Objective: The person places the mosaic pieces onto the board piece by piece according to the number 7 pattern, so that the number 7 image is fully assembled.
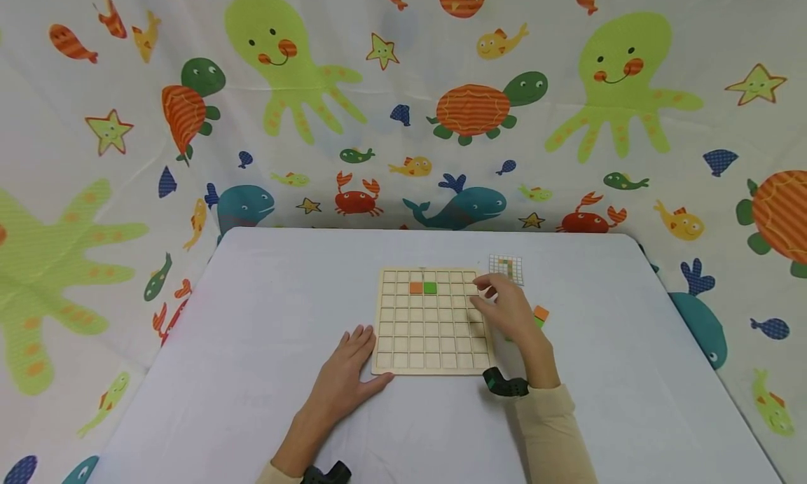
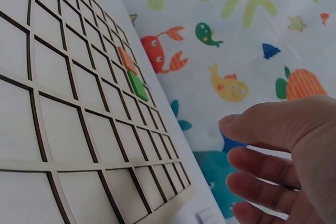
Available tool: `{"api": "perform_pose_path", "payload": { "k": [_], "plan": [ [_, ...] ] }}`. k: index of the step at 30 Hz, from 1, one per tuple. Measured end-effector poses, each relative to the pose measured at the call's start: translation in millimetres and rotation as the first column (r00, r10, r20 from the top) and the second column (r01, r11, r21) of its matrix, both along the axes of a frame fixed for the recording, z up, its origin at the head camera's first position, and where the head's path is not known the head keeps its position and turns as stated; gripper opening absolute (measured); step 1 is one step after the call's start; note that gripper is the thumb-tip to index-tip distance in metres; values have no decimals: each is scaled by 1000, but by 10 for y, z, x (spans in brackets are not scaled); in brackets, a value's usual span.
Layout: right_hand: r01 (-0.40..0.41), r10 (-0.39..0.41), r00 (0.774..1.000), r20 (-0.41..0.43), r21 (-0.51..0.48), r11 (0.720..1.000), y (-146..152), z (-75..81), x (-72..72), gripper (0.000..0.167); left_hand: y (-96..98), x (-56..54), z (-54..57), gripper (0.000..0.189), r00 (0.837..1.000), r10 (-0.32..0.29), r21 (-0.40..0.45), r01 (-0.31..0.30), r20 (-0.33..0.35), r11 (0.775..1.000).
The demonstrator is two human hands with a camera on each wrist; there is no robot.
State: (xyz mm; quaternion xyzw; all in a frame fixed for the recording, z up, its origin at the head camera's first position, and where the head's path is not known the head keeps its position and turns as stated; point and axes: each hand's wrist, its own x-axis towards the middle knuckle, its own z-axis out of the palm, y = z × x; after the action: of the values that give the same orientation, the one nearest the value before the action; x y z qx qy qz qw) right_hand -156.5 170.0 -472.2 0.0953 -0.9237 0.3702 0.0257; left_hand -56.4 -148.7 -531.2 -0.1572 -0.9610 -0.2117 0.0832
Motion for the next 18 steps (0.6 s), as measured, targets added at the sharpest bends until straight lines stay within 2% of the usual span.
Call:
{"api": "perform_pose_path", "payload": {
  "k": [4, 18],
  "plan": [
    [2, -2, 1000, 3, 4, 1000, 37, -1, -28, 35, -7, -14, 25, 84, 1000, 4, 6, -4, 27, 1000],
    [52, -52, 997, 50, -2, 999, 167, -24, -51, 35, -45, -78, 17, 85, 1000, -6, 10, 5, 26, 1000]
  ]
}}
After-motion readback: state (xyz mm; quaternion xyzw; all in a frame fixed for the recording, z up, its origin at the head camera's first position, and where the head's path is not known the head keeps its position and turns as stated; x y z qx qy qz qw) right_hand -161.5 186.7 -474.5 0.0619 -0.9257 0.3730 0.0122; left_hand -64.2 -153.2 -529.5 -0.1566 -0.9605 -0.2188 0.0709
